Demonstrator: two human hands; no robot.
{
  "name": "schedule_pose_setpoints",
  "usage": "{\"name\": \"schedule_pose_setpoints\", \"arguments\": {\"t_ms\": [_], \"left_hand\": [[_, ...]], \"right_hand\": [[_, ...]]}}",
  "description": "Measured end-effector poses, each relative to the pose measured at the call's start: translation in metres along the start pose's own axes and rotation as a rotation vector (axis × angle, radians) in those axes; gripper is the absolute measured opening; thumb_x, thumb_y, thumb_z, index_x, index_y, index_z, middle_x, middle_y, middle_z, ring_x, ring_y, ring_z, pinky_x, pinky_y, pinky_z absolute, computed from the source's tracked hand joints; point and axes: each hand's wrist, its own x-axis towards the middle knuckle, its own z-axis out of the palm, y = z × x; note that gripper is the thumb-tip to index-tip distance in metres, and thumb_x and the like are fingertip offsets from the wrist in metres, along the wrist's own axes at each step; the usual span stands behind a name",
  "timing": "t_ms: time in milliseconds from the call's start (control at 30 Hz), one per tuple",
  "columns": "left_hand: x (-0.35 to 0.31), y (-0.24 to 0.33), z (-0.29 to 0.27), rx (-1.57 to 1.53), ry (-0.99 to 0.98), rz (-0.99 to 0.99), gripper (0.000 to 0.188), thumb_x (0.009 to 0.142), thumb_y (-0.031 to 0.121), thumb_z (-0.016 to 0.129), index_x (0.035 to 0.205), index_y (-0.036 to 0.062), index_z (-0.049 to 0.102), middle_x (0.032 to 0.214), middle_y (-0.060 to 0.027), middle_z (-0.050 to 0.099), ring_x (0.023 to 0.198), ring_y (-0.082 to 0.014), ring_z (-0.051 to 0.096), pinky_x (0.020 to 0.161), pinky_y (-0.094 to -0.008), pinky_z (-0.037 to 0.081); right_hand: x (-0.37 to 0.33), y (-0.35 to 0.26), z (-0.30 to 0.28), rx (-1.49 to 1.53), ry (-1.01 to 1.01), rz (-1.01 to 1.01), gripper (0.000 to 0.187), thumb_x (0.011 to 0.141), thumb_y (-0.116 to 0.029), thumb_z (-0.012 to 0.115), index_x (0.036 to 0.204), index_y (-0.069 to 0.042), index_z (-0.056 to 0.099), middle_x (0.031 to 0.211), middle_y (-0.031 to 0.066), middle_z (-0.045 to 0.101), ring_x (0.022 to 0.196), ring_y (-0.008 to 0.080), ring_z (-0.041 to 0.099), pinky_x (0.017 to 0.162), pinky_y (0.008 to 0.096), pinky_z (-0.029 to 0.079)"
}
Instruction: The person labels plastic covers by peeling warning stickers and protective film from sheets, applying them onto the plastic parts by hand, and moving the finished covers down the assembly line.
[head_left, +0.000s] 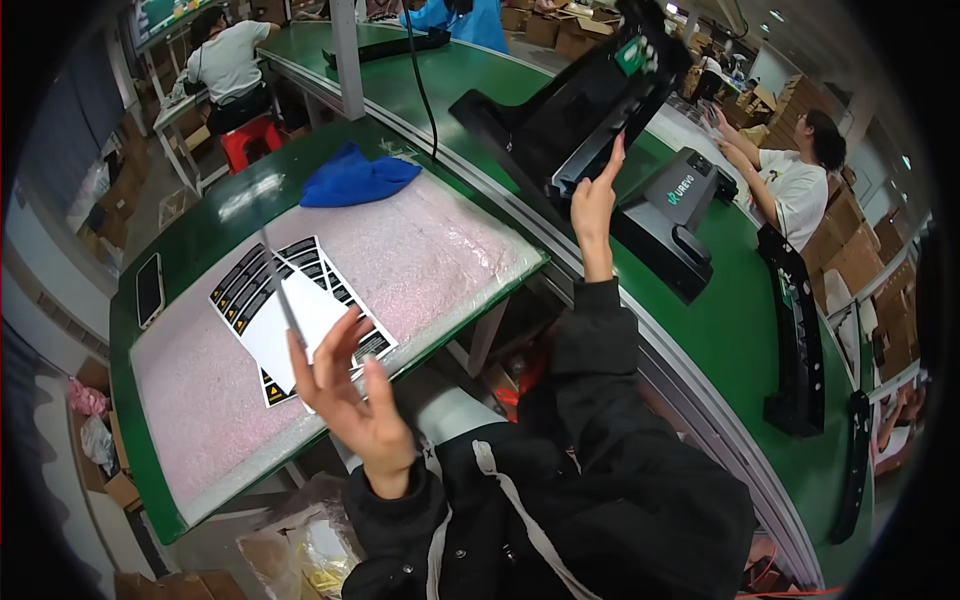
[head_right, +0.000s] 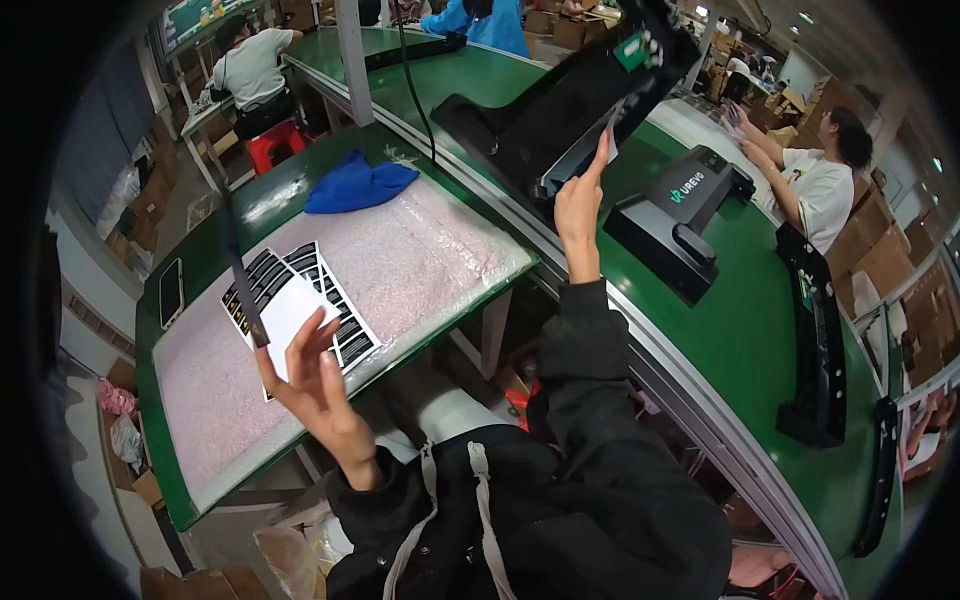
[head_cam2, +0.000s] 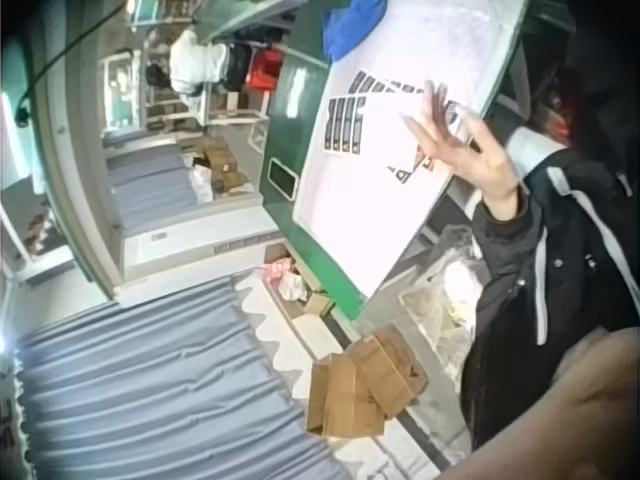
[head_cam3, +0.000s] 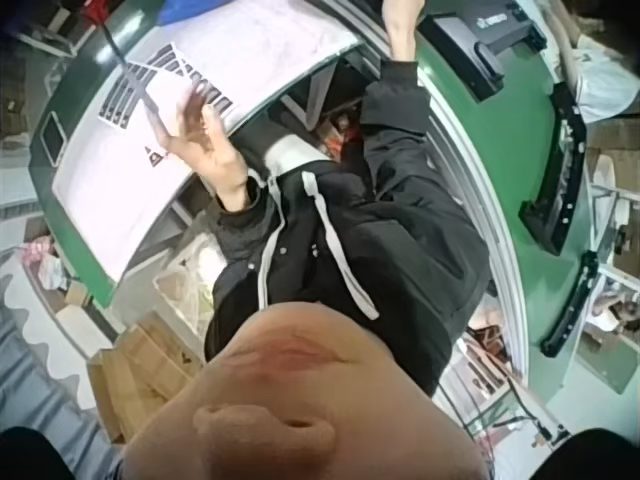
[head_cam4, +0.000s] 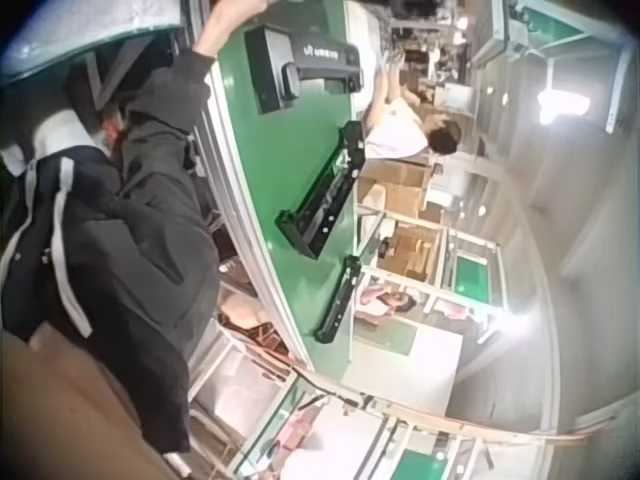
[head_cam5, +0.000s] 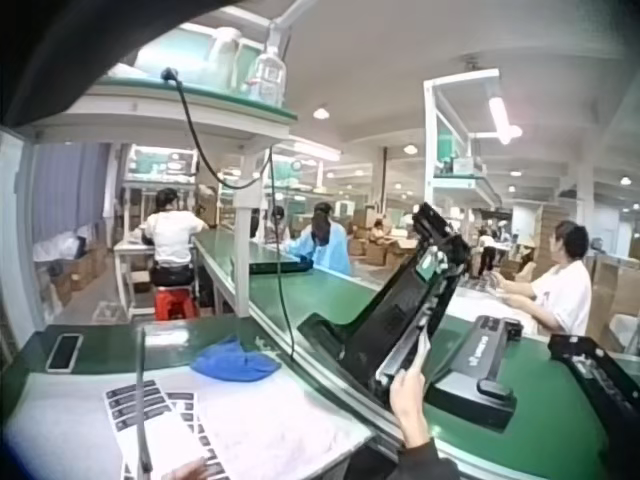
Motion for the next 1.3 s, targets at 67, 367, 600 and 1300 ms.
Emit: {"name": "schedule_pose_setpoints", "arguments": {"t_ms": [67,367,600,1300], "left_hand": [[0.001,0.004,0.013,-0.073,-0.069,0.148,0.073,0.083,-0.004,0.042,0.143,0.0179,0.007,0.115,-0.0271,0.051,0.1,-0.0328,0.057,0.092,-0.0464,0.042],[0.021,0.021,0.041,-0.149,-0.083,0.402,0.085,0.082,-0.005,0.041,0.141,0.0257,-0.012,0.111,-0.0309,0.05,0.095,-0.0345,0.057,0.083,-0.0442,0.049],[0.03,0.024,0.04,-0.169,0.05,0.426,0.084,0.085,-0.001,0.04,0.14,0.0289,-0.016,0.114,-0.0308,0.048,0.097,-0.0337,0.056,0.085,-0.0443,0.048],[0.076,-0.003,0.005,0.078,0.268,0.03,0.073,0.091,0.004,0.046,0.144,0.0128,-0.003,0.14,-0.0205,0.02,0.115,-0.025,0.044,0.094,-0.0376,0.039]], "right_hand": [[-0.004,0.0,-0.003,-0.124,0.115,-0.321,0.071,0.085,0.002,0.045,0.145,-0.013,0.01,0.148,0.0147,0.019,0.134,0.0319,0.027,0.109,0.0394,0.025],[0.002,-0.005,0.0,0.014,0.309,-0.58,0.06,0.088,0.001,0.047,0.141,-0.003,0.019,0.146,0.0151,0.024,0.126,0.0286,0.042,0.107,0.0404,0.03],[0.003,-0.02,0.014,-0.113,0.274,-0.86,0.058,0.087,0.004,0.052,0.138,-0.002,0.026,0.125,0.0155,0.051,0.112,0.03,0.055,0.091,0.0397,0.045],[-0.017,-0.122,0.07,-0.208,-0.309,-1.762,0.037,0.074,-0.012,0.067,0.11,-0.016,0.062,0.107,0.0127,0.059,0.092,0.0311,0.058,0.078,0.0374,0.049]]}}
